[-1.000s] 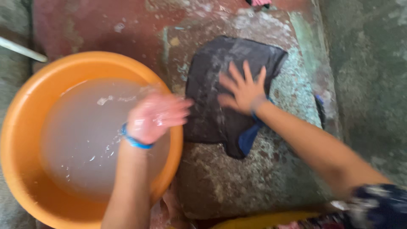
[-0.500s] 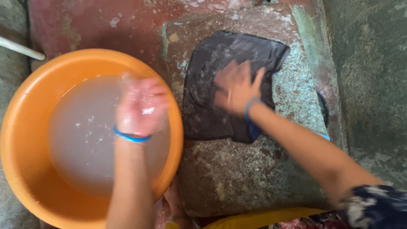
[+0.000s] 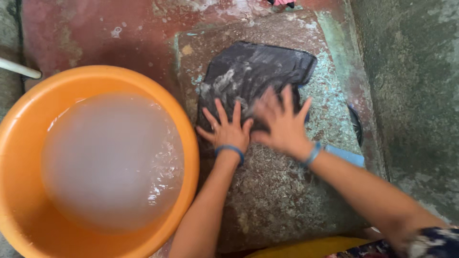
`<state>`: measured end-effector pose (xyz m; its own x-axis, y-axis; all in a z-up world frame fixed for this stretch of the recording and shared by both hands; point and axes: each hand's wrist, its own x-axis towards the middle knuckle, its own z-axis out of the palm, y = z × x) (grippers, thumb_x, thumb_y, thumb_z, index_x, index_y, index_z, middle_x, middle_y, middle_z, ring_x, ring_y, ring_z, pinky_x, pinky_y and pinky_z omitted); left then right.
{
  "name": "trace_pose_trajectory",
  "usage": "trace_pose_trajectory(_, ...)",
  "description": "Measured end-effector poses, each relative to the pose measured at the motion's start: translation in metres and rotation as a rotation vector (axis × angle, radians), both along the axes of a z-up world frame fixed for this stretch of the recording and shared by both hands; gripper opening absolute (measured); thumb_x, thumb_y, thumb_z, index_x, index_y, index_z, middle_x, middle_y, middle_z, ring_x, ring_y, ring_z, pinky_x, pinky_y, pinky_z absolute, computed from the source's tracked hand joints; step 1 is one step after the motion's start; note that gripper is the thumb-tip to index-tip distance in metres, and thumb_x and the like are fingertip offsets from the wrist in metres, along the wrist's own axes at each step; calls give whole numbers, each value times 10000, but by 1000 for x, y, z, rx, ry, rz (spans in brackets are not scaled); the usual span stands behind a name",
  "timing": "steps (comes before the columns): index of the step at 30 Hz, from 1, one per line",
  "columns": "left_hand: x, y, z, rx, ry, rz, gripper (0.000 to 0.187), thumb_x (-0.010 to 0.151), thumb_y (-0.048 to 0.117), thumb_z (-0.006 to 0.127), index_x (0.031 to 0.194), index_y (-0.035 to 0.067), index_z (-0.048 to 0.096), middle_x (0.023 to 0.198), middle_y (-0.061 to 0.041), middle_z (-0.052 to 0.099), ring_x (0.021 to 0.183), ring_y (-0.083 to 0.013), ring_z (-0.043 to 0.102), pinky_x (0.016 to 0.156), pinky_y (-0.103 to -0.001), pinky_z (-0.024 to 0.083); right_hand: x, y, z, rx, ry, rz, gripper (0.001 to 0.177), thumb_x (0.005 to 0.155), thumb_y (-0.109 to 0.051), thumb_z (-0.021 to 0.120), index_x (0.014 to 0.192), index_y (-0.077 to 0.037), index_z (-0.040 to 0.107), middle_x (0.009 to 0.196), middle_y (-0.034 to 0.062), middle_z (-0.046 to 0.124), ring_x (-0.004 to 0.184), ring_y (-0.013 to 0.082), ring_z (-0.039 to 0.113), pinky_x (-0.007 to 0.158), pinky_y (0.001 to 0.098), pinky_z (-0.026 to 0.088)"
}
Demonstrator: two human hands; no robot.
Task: The person washes clothes by hand in a large basin, scrubbing different garments including a green top, a black piece of clothing, and blue and red items, before wringing them out and scrubbing some on a stone slab.
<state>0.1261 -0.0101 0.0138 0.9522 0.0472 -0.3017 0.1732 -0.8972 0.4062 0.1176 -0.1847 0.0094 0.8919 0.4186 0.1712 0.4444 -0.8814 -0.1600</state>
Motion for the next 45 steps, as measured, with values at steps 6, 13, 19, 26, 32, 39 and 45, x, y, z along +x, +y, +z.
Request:
trace_pose_trajectory(6, 49, -11, -4, -89, -87, 172, 409, 1110, 553, 457, 1305, 232, 619, 1457, -86, 583, 1417, -360, 458, 1177, -623, 375, 55, 33, -4, 211, 165, -314, 491, 946, -559, 657, 1075, -86, 670, 1213, 144, 684, 1213, 380, 585, 989, 572, 443)
trace_pose_trajectory(13, -1, 4, -40, 47, -271, 76, 507, 1015, 473, 473, 1468, 253, 525, 1478, -210, 518, 1356, -457, 410, 1003, -736, 355, 0, 32, -13, 221, 314, -237, 408, 954, -479, 590, 1109, -112, 675, 1047, 139, 753, 900, 378, 712, 761, 493, 547)
trace_pose_trajectory(19, 36, 10, -39, -126, -61, 146, 431, 950, 452, 530, 1336, 268, 587, 1574, -219, 400, 1435, -556, 199, 993, -902, 90, 51, 54, -34, 294, -289, -426, 548, 995, -554, 504, 1447, -242, 496, 1291, 102, 672, 1183, 352, 626, 968, 548, 424)
trace_pose_trajectory(26, -10, -7, -64, -81, -214, 42, 378, 1084, 439, 455, 1244, 135, 612, 1276, -195, 665, 1200, -444, 590, 1057, -613, 419, -3, 60, -33, 344, 614, -630, 422, 1075, -436, 404, 1302, -214, 680, 1215, 122, 745, 1130, 339, 702, 1038, 453, 527)
trace_pose_trajectory(32, 36, 1, -9, -13, 118, 251, 455, 973, 494, 453, 1387, 368, 594, 1659, -118, 290, 1555, -525, 110, 1080, -803, 65, 42, 64, -65, 28, -566, -433, 135, 1052, -445, 492, 1057, -365, 600, 1274, 5, 680, 1198, 360, 540, 928, 656, 275)
trace_pose_trajectory(39, -21, -8, -68, -386, -492, 172, 393, 1050, 384, 459, 1024, 106, 735, 1040, -164, 740, 970, -371, 684, 874, -463, 508, -20, 52, -122, 666, 104, -514, 362, 1057, -424, 609, 1253, -127, 676, 1228, 137, 689, 1151, 334, 622, 1061, 468, 474)
trace_pose_trajectory(45, 34, 1, -13, -57, -59, 229, 514, 931, 504, 482, 1398, 307, 570, 1561, -139, 343, 1425, -489, 181, 1047, -798, 127, 40, 64, -32, -116, -600, -365, 388, 1004, -506, 470, 1357, -360, 543, 1482, 5, 522, 1226, 329, 516, 915, 565, 308)
